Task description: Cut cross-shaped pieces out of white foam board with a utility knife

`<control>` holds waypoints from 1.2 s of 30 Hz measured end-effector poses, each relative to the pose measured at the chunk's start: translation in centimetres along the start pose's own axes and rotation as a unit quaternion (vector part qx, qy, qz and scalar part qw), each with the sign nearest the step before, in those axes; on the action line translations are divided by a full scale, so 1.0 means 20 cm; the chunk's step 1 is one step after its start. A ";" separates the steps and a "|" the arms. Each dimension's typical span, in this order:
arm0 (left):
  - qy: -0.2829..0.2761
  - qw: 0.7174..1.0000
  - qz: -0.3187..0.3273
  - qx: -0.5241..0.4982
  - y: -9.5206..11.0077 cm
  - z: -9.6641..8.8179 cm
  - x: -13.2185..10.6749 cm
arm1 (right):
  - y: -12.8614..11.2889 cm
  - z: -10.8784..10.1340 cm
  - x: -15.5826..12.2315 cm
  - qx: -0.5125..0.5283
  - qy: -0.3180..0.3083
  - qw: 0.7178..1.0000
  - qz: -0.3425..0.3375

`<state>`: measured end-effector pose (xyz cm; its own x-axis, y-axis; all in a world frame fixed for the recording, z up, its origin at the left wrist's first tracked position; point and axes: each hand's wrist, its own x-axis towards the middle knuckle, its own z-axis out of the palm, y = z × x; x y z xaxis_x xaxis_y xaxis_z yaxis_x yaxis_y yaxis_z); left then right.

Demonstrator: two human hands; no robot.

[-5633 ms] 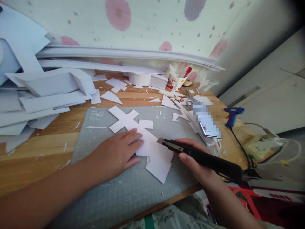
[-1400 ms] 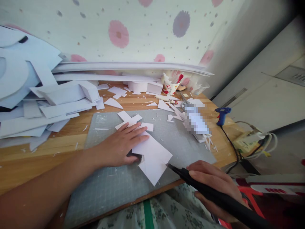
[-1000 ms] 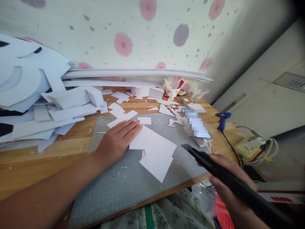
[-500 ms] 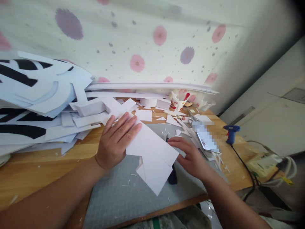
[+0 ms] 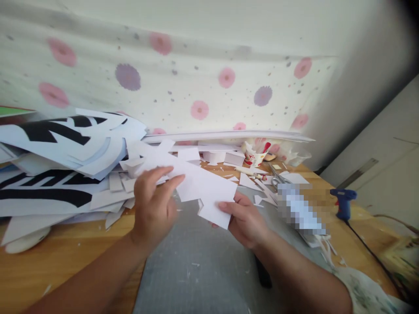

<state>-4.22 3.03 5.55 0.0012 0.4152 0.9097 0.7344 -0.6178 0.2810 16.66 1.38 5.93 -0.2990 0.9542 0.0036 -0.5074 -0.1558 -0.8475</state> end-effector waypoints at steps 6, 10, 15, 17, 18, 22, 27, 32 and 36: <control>-0.135 0.778 -0.428 -0.439 0.05 0.05 -0.03 | 0.01 -0.07 0.06 0.020 0.035 0.999 -0.028; -0.169 0.697 -0.494 -0.492 0.08 0.10 -0.01 | 0.07 -0.09 0.03 0.000 0.031 0.999 0.005; -0.138 0.659 -0.543 -0.501 0.09 0.10 0.00 | 0.09 -0.09 0.01 -0.011 -0.008 1.000 0.011; -0.132 0.651 -0.553 -0.504 0.09 0.08 0.00 | 0.10 -0.09 0.01 -0.012 -0.016 1.000 0.006; -0.129 0.648 -0.556 -0.505 0.10 0.08 0.00 | 0.11 -0.09 0.01 -0.013 -0.014 1.000 0.005; -0.112 0.639 -0.565 -0.510 0.12 0.08 -0.01 | 0.12 -0.12 0.02 -0.034 -0.001 0.999 0.005; -0.078 0.635 -0.563 -0.524 0.10 0.09 0.00 | 0.09 -0.13 0.01 -0.123 -0.001 0.992 -0.031; -0.078 0.630 -0.559 -0.533 0.07 0.08 0.01 | 0.07 -0.12 0.00 -0.196 -0.058 0.978 -0.032; -0.085 0.632 -0.553 -0.536 0.08 0.07 0.01 | 0.07 -0.12 -0.01 -0.225 -0.075 0.971 -0.006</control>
<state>-2.09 3.15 5.74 0.0293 0.9985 -0.0456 -0.5334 0.0542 0.8442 17.98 1.54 3.39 -0.4265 0.9022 0.0642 -0.1170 0.0154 -0.9930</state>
